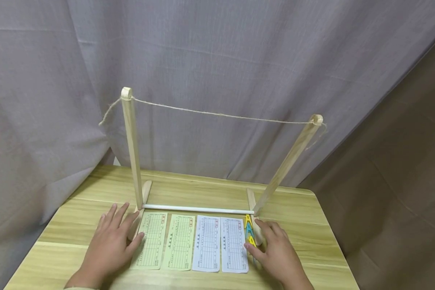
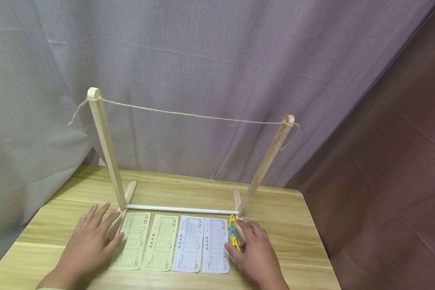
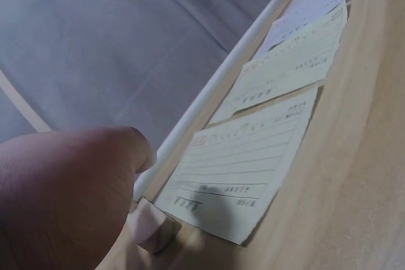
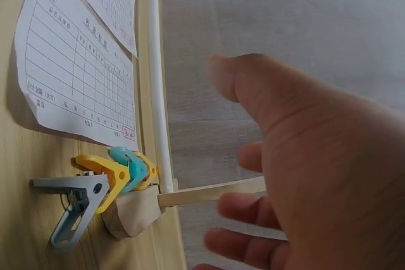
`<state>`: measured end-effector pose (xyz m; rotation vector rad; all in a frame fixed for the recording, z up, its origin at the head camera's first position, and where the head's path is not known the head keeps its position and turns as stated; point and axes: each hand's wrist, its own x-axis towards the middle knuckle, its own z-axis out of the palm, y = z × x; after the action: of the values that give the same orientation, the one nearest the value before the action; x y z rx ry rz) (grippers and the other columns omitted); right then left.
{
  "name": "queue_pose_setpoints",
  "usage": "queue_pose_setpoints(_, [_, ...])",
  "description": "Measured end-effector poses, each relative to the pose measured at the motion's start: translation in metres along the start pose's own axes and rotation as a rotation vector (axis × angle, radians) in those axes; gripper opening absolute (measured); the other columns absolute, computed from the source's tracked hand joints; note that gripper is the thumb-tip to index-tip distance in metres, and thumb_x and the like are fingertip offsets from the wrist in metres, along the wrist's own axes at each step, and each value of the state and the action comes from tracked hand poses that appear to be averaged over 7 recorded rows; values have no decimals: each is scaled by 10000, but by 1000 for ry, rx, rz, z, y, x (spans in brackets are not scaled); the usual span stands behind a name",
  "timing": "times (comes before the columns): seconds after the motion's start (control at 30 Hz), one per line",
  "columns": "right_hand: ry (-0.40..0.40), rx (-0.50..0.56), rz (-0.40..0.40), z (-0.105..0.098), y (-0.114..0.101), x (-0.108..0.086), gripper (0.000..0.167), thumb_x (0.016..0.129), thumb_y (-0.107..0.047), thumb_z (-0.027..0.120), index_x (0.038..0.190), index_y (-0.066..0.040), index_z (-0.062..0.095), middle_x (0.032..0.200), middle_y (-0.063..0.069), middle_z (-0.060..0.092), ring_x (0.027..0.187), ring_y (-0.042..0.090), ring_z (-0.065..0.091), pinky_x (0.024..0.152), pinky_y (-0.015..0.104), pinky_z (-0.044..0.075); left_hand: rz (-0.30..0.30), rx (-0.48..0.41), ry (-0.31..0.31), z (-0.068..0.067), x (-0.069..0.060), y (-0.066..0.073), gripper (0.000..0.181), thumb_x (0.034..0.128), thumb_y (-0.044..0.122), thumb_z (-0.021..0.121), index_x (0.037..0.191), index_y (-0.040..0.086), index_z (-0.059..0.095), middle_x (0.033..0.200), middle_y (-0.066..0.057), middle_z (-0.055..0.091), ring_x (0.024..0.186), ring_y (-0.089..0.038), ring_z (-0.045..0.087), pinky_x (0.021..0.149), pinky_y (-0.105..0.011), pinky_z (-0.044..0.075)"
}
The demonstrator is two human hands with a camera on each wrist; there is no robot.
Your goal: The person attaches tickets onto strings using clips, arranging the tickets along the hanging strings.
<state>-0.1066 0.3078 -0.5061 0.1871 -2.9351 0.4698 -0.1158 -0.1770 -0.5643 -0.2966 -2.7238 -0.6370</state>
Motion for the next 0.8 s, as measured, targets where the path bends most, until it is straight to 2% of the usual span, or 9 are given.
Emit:
queue_pose_setpoints(0.17, [-83, 7, 70, -2, 0, 0, 730, 919, -532, 922, 1489, -134, 697, 1308, 71, 733, 1144, 241, 695, 1017, 547, 618, -20, -10, -39, 4, -3, -2, 613, 996, 460, 804, 1514, 154, 683, 1740, -251, 455, 1624, -625, 316, 1233, -865, 286])
queue_pose_setpoints(0.3, [-159, 17, 124, -3, 0, 1, 715, 906, -547, 926, 1435, -117, 712, 1173, 21, 730, 951, 155, 615, 883, 463, 594, -39, -23, -69, 8, -6, -3, 631, 1006, 473, 793, 1532, 148, 669, 1757, -239, 438, 1623, -632, 310, 1255, -855, 260])
queue_pose_setpoints(0.4, [-189, 27, 152, -3, 0, 1, 715, 882, -551, 940, 1395, -106, 718, 1057, -17, 712, 884, 114, 578, 817, 411, 555, -44, -24, -75, 11, -8, -4, 639, 1011, 479, 786, 1536, 134, 668, 1758, -230, 440, 1620, -632, 313, 1261, -846, 258])
queue_pose_setpoints(0.5, [-207, 55, 169, -2, 1, 0, 658, 857, -514, 966, 1311, -99, 732, 953, -25, 685, 832, 113, 563, 755, 372, 514, -42, -14, -72, 13, -9, -5, 657, 1006, 491, 784, 1535, 120, 668, 1751, -232, 450, 1614, -629, 327, 1257, -845, 262])
queue_pose_setpoints(0.63, [-245, 99, 203, -1, 2, -1, 513, 832, -463, 990, 1110, -132, 714, 830, -25, 608, 739, 129, 517, 654, 324, 423, -46, -7, -78, 15, -10, -5, 679, 1000, 498, 789, 1540, 106, 662, 1748, -236, 454, 1615, -624, 330, 1260, -844, 260])
queue_pose_setpoints(0.8, [-284, 110, 240, 3, 4, -4, 507, 807, -470, 1001, 952, -167, 621, 759, -34, 539, 686, 144, 486, 617, 310, 364, -53, -14, -82, 17, -11, -7, 689, 999, 490, 795, 1548, 100, 651, 1735, -250, 468, 1605, -627, 348, 1245, -851, 277])
